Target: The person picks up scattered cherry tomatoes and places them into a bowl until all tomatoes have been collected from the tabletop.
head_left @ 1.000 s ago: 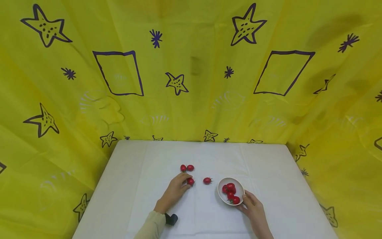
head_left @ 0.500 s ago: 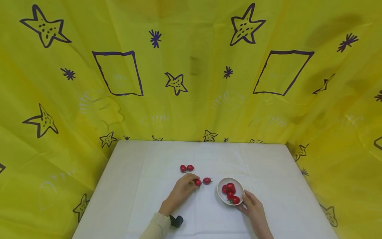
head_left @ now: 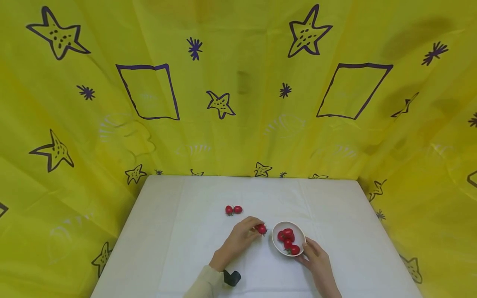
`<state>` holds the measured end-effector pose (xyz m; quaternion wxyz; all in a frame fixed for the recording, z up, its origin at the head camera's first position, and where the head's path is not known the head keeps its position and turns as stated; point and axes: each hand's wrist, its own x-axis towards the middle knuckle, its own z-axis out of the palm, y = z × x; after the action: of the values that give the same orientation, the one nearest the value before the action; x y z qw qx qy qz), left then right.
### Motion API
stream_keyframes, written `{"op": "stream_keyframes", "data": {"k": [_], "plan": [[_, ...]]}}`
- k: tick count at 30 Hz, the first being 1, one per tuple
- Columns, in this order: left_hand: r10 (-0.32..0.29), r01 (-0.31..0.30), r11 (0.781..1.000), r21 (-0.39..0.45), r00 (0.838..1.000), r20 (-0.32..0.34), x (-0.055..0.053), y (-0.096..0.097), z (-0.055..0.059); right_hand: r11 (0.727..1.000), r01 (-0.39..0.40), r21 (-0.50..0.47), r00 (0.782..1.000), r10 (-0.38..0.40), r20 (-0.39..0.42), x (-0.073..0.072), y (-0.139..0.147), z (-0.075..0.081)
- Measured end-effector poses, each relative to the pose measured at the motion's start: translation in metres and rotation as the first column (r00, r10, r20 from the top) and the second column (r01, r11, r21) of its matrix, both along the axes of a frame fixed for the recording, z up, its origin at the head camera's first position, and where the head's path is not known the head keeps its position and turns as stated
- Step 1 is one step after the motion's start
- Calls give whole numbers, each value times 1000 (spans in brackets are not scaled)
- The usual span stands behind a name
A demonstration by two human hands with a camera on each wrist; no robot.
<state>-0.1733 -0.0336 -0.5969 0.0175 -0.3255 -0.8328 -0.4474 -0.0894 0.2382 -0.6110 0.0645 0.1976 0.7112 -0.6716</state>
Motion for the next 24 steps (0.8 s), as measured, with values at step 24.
{"op": "stream_keyframes", "data": {"k": [24], "plan": [[-172, 149, 970, -191, 979, -108, 10, 46, 18, 1000, -7, -6, 1000, 6, -27, 2, 2, -3]]}}
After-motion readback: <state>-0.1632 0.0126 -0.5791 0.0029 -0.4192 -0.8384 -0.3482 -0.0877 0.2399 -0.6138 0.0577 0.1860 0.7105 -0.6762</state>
